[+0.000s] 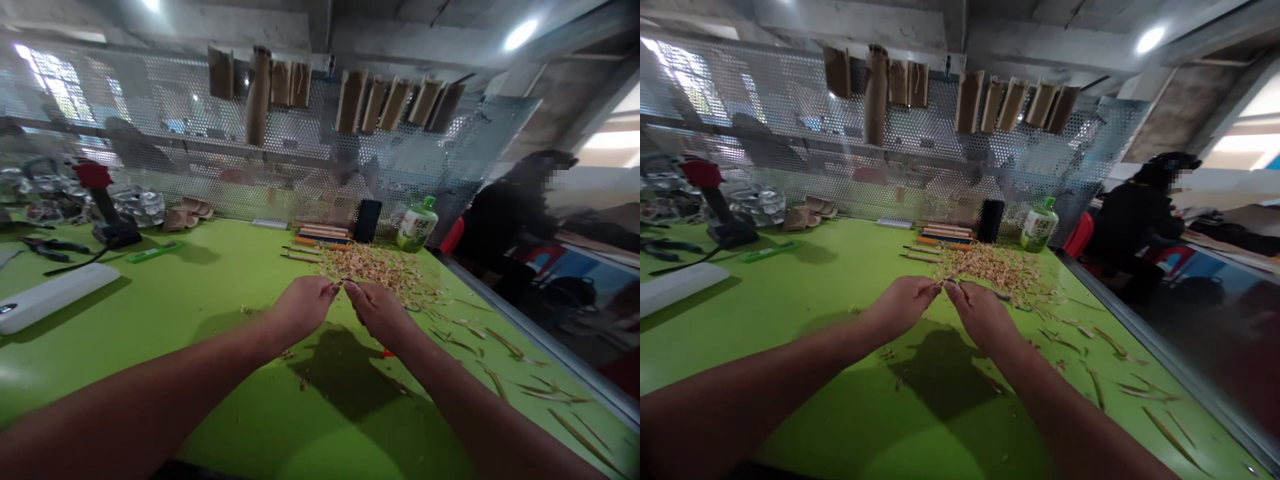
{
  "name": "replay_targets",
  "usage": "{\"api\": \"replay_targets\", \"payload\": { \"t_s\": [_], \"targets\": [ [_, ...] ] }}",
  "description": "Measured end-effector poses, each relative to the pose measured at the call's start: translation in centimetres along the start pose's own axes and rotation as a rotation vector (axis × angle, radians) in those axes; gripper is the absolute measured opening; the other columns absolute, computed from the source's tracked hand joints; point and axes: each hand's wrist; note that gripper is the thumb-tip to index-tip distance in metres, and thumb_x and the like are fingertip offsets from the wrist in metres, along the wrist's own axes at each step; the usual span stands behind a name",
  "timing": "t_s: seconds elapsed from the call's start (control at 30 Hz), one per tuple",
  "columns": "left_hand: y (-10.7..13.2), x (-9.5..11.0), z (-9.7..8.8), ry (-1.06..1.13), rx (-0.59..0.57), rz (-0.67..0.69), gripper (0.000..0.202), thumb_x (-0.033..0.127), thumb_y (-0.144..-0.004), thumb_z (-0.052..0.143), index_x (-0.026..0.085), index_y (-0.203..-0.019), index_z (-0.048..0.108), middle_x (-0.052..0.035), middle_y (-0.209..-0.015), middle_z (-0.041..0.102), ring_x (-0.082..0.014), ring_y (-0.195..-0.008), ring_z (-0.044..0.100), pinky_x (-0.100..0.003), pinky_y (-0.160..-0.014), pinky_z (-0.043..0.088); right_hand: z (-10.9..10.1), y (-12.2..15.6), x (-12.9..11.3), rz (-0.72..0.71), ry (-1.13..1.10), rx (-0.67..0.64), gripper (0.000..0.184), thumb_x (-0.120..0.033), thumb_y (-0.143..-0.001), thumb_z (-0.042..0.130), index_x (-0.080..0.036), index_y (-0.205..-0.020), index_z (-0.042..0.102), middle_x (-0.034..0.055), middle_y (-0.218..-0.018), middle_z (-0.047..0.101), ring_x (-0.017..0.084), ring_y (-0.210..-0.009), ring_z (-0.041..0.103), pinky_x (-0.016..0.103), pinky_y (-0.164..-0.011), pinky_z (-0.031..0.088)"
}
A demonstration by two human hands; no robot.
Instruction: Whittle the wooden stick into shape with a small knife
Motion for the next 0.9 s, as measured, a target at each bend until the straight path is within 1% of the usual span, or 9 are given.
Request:
{"api": "replay_targets", "payload": {
  "t_s": [0.13, 0.23, 0.43, 0.5, 0.57, 0.67, 0.73, 0.8, 0.9],
  "targets": [
    [-0.1, -0.2, 0.2, 0.010, -0.001, 0.008, 0.034, 0.035, -0.090, 0.039, 0.019, -0.060, 0.038, 0.0025, -0.057, 0.039, -0.0122, -0.056, 0.034, -0.028, -0.054, 0.021, -0.1, 0.0, -0.2, 0.002, 0.129, 0.044, 0.058, -0.063, -0.093, 0.026, -0.021, -0.062, 0.051, 0.0017, -0.055, 0.054, 0.013, -0.050, 0.047, 0.026, -0.049, 0.024],
    [-0.1, -0.4, 0.6, 0.136, -0.043, -0.066, 0.036, 0.036, -0.089, 0.042, 0.019, -0.059, 0.038, 0.0034, -0.054, 0.039, -0.0107, -0.053, 0.035, -0.027, -0.051, 0.022, -0.2, 0.2, -0.5, -0.017, 0.298, 0.068, 0.057, -0.059, -0.095, 0.026, -0.020, -0.068, 0.059, 0.0038, -0.063, 0.061, 0.014, -0.056, 0.051, 0.027, -0.051, 0.022],
    [0.4, -0.1, 1.0, 0.699, -0.211, -0.324, 0.027, 0.034, -0.087, 0.048, 0.019, -0.065, 0.043, 0.0049, -0.050, 0.044, -0.0088, -0.041, 0.042, -0.023, -0.043, 0.033, -0.6, 0.6, -0.7, -0.042, 0.645, 0.168, 0.054, -0.057, -0.095, 0.028, -0.022, -0.077, 0.065, 0.0062, -0.069, 0.068, 0.016, -0.055, 0.054, 0.029, -0.052, 0.015],
    [0.4, 0.0, 1.0, 0.868, -0.214, -0.369, 0.023, 0.029, -0.086, 0.049, 0.018, -0.067, 0.046, 0.0045, -0.053, 0.047, -0.0078, -0.041, 0.043, -0.022, -0.042, 0.034, -0.7, 0.7, -0.6, -0.092, 0.669, 0.200, 0.055, -0.058, -0.095, 0.028, -0.021, -0.075, 0.063, 0.0059, -0.068, 0.067, 0.016, -0.055, 0.053, 0.029, -0.052, 0.014],
    [0.2, 0.0, 0.9, 0.985, -0.175, -0.386, 0.016, 0.023, -0.086, 0.048, 0.017, -0.071, 0.048, 0.0049, -0.054, 0.047, -0.0069, -0.041, 0.043, -0.021, -0.042, 0.034, -0.8, 0.8, -0.5, -0.162, 0.639, 0.207, 0.056, -0.058, -0.095, 0.025, -0.021, -0.073, 0.061, 0.0052, -0.066, 0.065, 0.016, -0.056, 0.054, 0.029, -0.052, 0.015],
    [-0.1, -0.3, 0.8, 1.017, -0.102, -0.294, 0.012, 0.025, -0.087, 0.050, 0.017, -0.079, 0.053, 0.0054, -0.056, 0.045, -0.0068, -0.043, 0.043, -0.021, -0.043, 0.035, -0.8, 0.8, -0.4, -0.175, 0.533, 0.202, 0.055, -0.059, -0.095, 0.025, -0.021, -0.076, 0.059, 0.0038, -0.066, 0.063, 0.016, -0.058, 0.053, 0.027, -0.052, 0.017],
    [-0.3, -0.5, 0.7, 0.965, -0.072, -0.206, 0.015, 0.031, -0.086, 0.053, 0.017, -0.083, 0.055, 0.0049, -0.059, 0.047, -0.0073, -0.047, 0.045, -0.021, -0.046, 0.038, -0.8, 0.6, -0.4, -0.112, 0.479, 0.195, 0.045, -0.057, -0.094, 0.033, -0.021, -0.083, 0.058, 0.0031, -0.069, 0.064, 0.016, -0.059, 0.052, 0.026, -0.052, 0.018],
    [-0.3, -0.5, 0.7, 0.913, -0.042, -0.150, 0.017, 0.034, -0.085, 0.056, 0.017, -0.087, 0.057, 0.0039, -0.063, 0.049, -0.0078, -0.051, 0.048, -0.022, -0.051, 0.041, -0.8, 0.3, -0.4, -0.085, 0.450, 0.183, 0.032, -0.049, -0.091, 0.044, -0.021, -0.085, 0.058, 0.0029, -0.073, 0.064, 0.016, -0.062, 0.052, 0.025, -0.053, 0.020],
    [-0.2, -0.4, 0.7, 0.881, -0.004, -0.084, 0.019, 0.034, -0.086, 0.055, 0.017, -0.092, 0.058, 0.0035, -0.066, 0.049, -0.0083, -0.056, 0.049, -0.023, -0.054, 0.042, -0.7, 0.1, -0.3, -0.144, 0.413, 0.183, 0.024, -0.038, -0.090, 0.047, -0.021, -0.076, 0.055, 0.0024, -0.070, 0.061, 0.015, -0.064, 0.050, 0.025, -0.054, 0.022]
  ]
}}
Point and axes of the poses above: each hand's wrist, its own y-axis away from the middle knuckle, its own z-axis out of the palm, x = y × z
